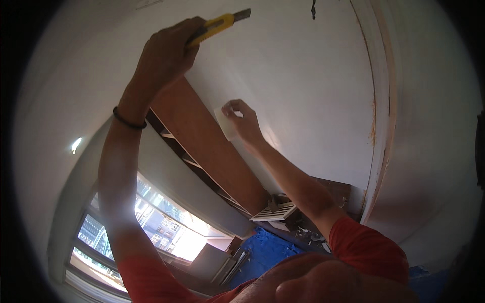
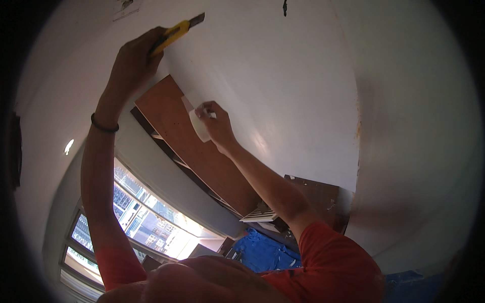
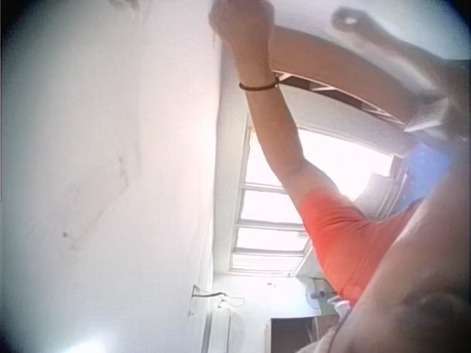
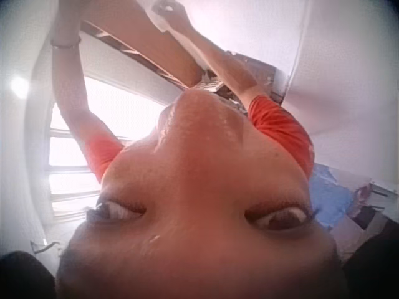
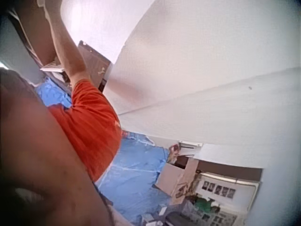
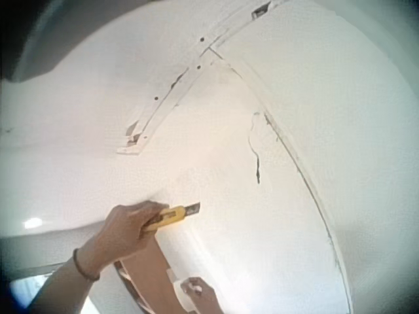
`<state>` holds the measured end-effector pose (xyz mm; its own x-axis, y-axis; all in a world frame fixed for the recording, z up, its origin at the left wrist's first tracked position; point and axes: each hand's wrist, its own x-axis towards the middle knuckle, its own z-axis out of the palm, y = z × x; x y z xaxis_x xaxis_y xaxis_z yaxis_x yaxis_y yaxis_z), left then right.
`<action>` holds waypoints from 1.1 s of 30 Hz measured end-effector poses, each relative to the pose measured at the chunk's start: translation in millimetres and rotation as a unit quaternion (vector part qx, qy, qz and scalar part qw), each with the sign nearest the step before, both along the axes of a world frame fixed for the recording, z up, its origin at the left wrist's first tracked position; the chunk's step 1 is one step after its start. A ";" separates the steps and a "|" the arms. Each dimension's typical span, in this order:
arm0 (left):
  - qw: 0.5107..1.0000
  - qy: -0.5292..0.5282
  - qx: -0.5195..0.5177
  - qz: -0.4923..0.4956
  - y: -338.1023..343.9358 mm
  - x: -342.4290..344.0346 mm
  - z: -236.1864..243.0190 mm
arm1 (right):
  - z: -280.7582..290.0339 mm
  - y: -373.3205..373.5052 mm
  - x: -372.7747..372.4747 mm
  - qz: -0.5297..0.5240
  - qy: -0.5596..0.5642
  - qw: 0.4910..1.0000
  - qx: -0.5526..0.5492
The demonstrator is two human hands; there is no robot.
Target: The person applies plaster to a wall using a trowel and hawk, smoothing the surface in multiple passes. The person then cuts and applies mesh tape over a wall seam using a utility knife.
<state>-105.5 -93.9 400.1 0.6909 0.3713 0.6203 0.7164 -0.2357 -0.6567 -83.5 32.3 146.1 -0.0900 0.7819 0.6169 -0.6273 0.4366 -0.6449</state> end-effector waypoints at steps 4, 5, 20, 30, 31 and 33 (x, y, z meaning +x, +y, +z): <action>0.980 -0.111 -0.144 -0.081 -55.1 -21.7 -127.4 | -154.9 -62.8 34.8 0.038 -0.141 0.989 -0.022; 0.967 -0.155 -0.178 -0.098 -67.2 -34.6 -163.8 | -190.4 -79.9 47.1 0.024 -0.184 0.983 -0.009; 0.494 -0.562 -0.600 -0.283 -99.2 -2.8 -560.2 | -319.8 -285.5 168.7 -0.194 -0.167 0.907 -0.335; 0.798 -0.259 -0.234 -0.492 -57.6 24.2 -424.9 | -143.6 -278.7 182.2 -0.132 0.059 0.974 -0.173; 0.812 -0.241 -0.203 -0.492 -49.0 24.6 -400.2 | -113.8 -281.3 186.3 -0.169 -0.011 0.972 -0.162; 0.838 -0.196 -0.140 -0.489 -45.9 26.3 -334.2 | -75.9 -265.7 209.0 -0.340 -0.133 0.930 -0.048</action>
<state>-79.3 -139.8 65.9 0.5131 -0.0835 0.8543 0.2389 -0.9421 -0.2355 125.4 -233.4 70.2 0.3066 0.7643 0.5673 -0.0392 0.6057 -0.7947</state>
